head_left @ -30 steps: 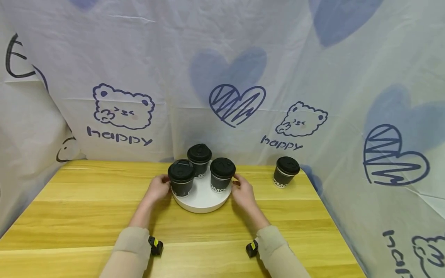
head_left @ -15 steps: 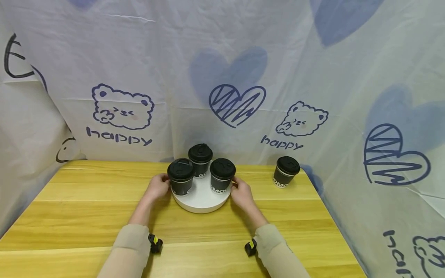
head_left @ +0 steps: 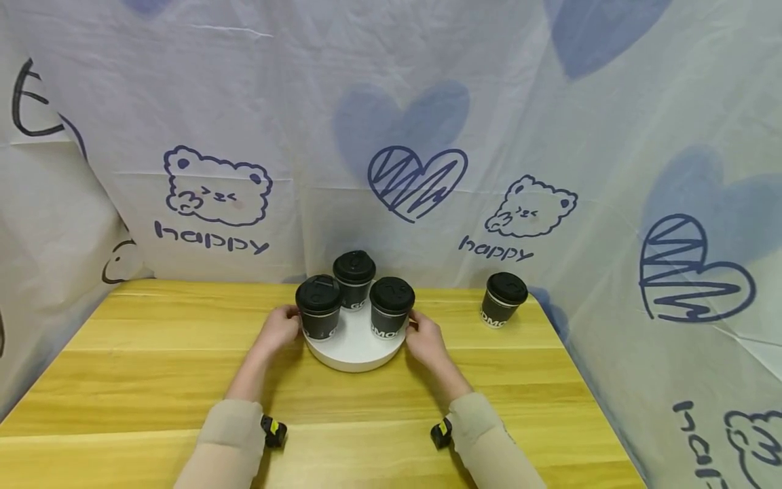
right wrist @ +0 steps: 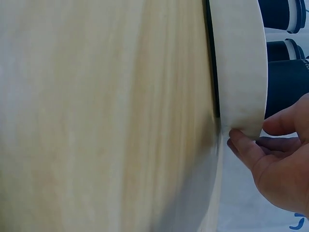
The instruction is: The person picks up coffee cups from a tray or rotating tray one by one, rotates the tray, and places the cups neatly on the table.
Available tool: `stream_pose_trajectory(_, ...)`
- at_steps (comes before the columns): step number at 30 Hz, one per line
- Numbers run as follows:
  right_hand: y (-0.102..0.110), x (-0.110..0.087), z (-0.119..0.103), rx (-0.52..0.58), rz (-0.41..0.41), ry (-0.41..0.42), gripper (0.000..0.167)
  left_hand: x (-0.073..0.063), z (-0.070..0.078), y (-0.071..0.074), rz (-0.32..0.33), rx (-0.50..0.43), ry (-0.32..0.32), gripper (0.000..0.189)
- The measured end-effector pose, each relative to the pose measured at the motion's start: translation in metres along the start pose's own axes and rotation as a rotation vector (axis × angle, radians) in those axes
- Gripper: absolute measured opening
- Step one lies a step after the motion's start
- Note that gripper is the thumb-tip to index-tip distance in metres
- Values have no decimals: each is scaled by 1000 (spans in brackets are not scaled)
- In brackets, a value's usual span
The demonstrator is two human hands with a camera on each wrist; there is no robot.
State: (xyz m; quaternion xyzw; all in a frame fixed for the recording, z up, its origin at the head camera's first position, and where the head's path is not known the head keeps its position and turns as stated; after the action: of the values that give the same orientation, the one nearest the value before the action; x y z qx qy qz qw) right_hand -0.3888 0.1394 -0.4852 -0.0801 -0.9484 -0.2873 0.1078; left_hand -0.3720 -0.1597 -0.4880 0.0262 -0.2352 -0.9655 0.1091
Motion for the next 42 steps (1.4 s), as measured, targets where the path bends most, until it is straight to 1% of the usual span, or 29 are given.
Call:
stream_pose_trajectory(8,0,-4,0,-23,-11,6,46,-10,6,-2,-12,-19,-59,48)
stream_pose_trajectory(13,2,-6,-2,-32,-14,10,45,-14,6,-2,-4,-3,-66,51)
stream_pose_trajectory(16,2,-8,-3,-34,-24,0,46,-16,5,-4,-14,-1,-48,56)
stream_pose_trajectory(18,2,-9,-3,-36,-29,-6,47,-17,3,-6,-29,-3,-24,60)
stream_pose_trajectory(20,3,-11,-4,-43,-29,-2,47,-17,1,-7,-42,-4,-4,64)
stream_pose_trajectory(23,3,-13,-5,-42,-30,6,48,-16,-1,-9,-59,5,8,69)
stream_pose_trajectory(28,4,-16,-6,-34,-36,11,49,-11,-5,-14,-73,61,-9,72)
stream_pose_trajectory(31,4,-18,-5,-33,-38,-3,49,-10,-5,-15,-78,94,-18,72)
stream_pose_trajectory(34,4,-19,-5,-29,-40,-17,47,-9,-4,-16,-81,107,-31,71)
stream_pose_trajectory(40,8,-23,-5,-10,-58,-51,50,-6,-1,-17,-86,128,-91,69)
stream_pose_trajectory(42,12,-25,-6,4,-49,-44,53,-5,0,-17,-88,148,-119,69)
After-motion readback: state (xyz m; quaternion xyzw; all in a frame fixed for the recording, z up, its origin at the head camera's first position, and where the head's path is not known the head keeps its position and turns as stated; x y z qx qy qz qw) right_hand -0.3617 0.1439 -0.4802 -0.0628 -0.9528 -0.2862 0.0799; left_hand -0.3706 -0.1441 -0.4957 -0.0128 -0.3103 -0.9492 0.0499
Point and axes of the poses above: each hand's wrist, its own x-axis towards the middle knuckle, its own y-axis out of the back of the hand, z = x × y, the point moved 10 cm from there along x, towards the middle knuckle, and after that the axes turned 12 degrees about z, right-handed, at the moved point
